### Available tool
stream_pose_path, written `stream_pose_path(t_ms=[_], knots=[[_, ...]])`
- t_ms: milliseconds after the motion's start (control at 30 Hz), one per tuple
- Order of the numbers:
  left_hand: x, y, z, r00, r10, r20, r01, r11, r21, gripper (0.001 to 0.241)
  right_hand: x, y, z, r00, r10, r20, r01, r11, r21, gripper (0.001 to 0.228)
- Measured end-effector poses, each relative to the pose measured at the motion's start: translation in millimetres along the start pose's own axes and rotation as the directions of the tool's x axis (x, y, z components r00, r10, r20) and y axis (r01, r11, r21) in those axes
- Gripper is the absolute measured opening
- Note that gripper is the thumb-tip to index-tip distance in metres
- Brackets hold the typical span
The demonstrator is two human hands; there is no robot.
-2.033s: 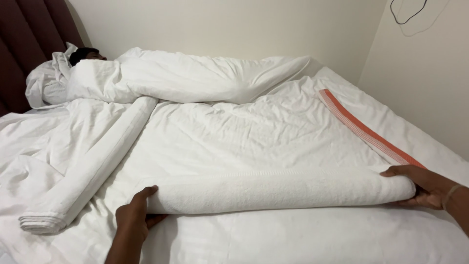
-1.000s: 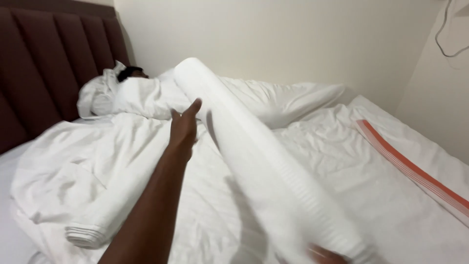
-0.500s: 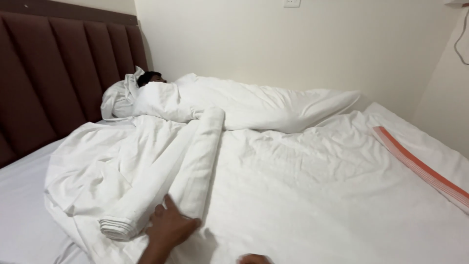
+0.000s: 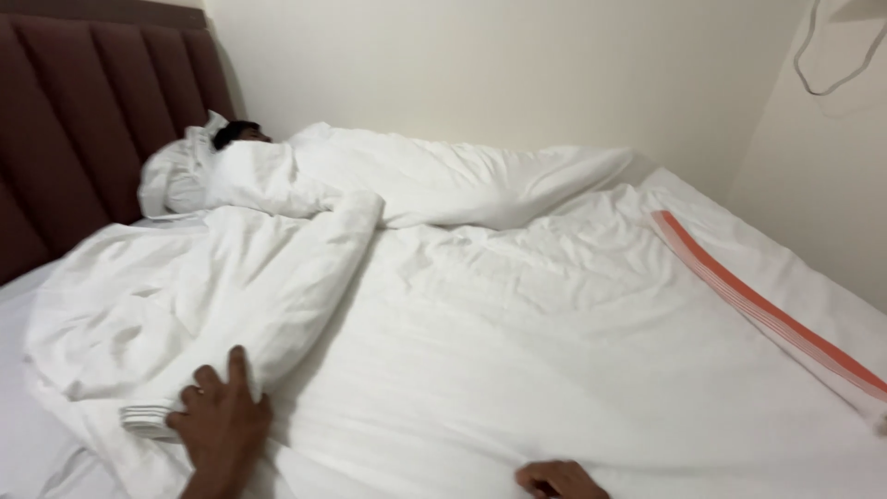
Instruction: The person folds a white towel on a bed, rolling it into a tight cylinder and smoothing it out. They then unfold a striped orange and white towel, align it, and fold it into a neat rectangular shape.
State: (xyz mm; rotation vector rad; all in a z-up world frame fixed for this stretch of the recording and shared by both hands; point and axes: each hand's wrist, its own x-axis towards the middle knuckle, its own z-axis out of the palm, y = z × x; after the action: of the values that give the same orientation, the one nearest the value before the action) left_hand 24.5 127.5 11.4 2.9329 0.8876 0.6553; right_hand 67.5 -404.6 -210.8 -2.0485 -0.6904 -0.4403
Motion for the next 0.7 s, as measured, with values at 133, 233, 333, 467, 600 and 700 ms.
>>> stream_pose_path(t_ms=[133,233,333,467,600,700], knots=[[14.8,-11.2,65.0,0.99,0.089,-0.113,-0.084,0.995,0.05,0.089,20.4,-122.4,-0.3,0.993,0.026,-0.117,-0.031,0.999,-0.035,0.023],[-10.2,24.9,36.8,0.974,0.063,-0.218,-0.021,0.982,0.188,0.112,20.3,-153.4,-12.0,0.992,-0.04,-0.12,0.042,0.999,0.012,0.026],[-82.5,97.9,12.6,0.977,0.087,-0.197,-0.069,0.993,0.097,0.089,22.3,-172.8,-38.2,0.981,0.18,0.071,-0.19,0.967,0.172,0.014],[-129.6,158.0,43.7,0.962,0.177,0.209,-0.164,0.983,-0.077,0.074,37.7,-177.2,-122.9,0.821,0.531,0.209,-0.569,0.789,0.232,0.021],[-157.1,172.2,56.3,0.963,0.23,0.138,-0.224,0.973,-0.054,0.071,42.2,-116.7,-247.3,0.963,0.146,-0.225,-0.247,0.806,-0.538,0.031],[-144.9,165.4,76.7,0.969,0.239,0.057,-0.236,0.97,-0.065,0.065,32.2,-54.6,-334.1,0.939,0.109,-0.325,-0.343,0.321,-0.883,0.066]])
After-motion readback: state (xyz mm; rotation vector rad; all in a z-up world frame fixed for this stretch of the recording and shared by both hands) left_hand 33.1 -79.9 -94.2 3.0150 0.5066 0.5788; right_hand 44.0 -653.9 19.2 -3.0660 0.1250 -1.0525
